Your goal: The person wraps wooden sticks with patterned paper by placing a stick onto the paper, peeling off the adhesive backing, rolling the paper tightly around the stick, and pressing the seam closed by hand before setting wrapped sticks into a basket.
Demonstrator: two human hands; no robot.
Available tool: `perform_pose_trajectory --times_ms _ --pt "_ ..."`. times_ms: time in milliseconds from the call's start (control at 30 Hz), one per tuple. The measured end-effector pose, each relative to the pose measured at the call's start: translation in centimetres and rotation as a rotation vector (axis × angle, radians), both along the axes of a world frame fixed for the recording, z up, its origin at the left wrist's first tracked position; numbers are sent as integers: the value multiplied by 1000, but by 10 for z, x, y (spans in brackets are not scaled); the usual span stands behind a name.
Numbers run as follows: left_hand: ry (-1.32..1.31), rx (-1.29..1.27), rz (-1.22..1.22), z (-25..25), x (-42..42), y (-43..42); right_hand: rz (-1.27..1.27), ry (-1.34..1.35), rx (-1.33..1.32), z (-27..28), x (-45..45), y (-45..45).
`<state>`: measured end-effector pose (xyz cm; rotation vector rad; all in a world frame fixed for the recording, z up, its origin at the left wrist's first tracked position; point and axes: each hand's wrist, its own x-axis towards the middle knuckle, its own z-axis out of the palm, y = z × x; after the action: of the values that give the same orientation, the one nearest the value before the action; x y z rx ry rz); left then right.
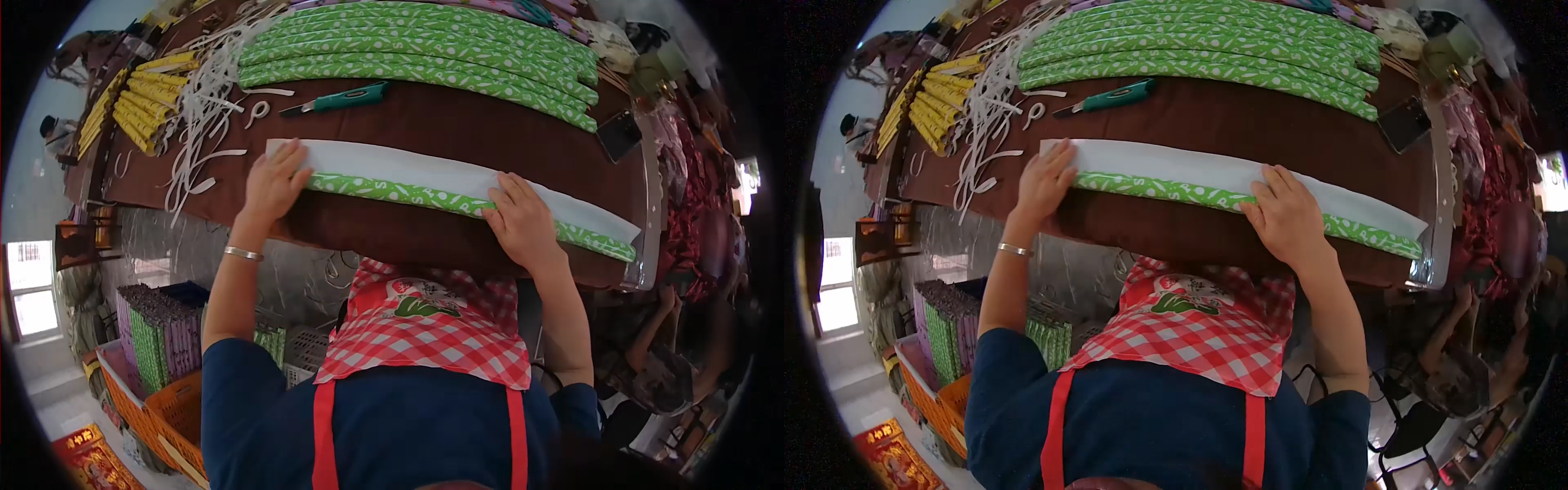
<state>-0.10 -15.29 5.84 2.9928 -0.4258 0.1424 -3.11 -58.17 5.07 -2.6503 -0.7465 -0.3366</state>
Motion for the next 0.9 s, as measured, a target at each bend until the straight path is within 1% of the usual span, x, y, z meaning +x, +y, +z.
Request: perform_pose_trajectory --times_ms 67,133,200,233,300,333,400,467,533,567,600,667,700,733,800,833,900 --pt "39 -114 123 -17 8 37 -35 2 0 1 -1 -4" --pt "69 49 245 -6 6 43 10 -22 8 -1 -1 -3" --pt "63 232 356 3 3 26 -25 -42 -2 -7 -2 -3" --pt "17 301 350 4 1 19 -19 -47 7 -9 -2 -3" --pt "-96 374 249 7 -3 -9 -28 -54 15 -9 -1 -3" --pt "-166 296 177 7 -8 -33 -17 -51 15 -8 -2 -2" --pt "-129 133 -87 1 -15 -80 -18 -49 7 -9 -2 -3" --pt "-159 -71 -336 1 -21 -137 0 -80 -7 -13 -1 -4" --pt "-128 -116 -441 6 -16 -181 -3 -54 -11 -9 -3 -3" --pt "-94 -97 -499 10 -11 -200 2 -26 -10 -7 -3 -3" --pt "-99 -107 -523 5 -3 -209 -22 -29 -20 -7 -3 -3" --pt "84 -237 -660 -8 11 -231 -11 -19 7 -12 -1 -5" --pt "81 -243 -692 -7 13 -237 -40 -37 -3 -12 -1 -7" --pt "69 -196 -691 -4 13 -236 -72 -40 -9 -13 -1 -10" --pt "64 -149 -712 1 13 -236 -47 -89 -6 -14 -4 -14" --pt "80 -117 -701 2 12 -236 -58 -92 -58 -12 -8 -19" --pt "102 -88 -700 5 11 -236 -96 -68 -50 -8 -14 -38"
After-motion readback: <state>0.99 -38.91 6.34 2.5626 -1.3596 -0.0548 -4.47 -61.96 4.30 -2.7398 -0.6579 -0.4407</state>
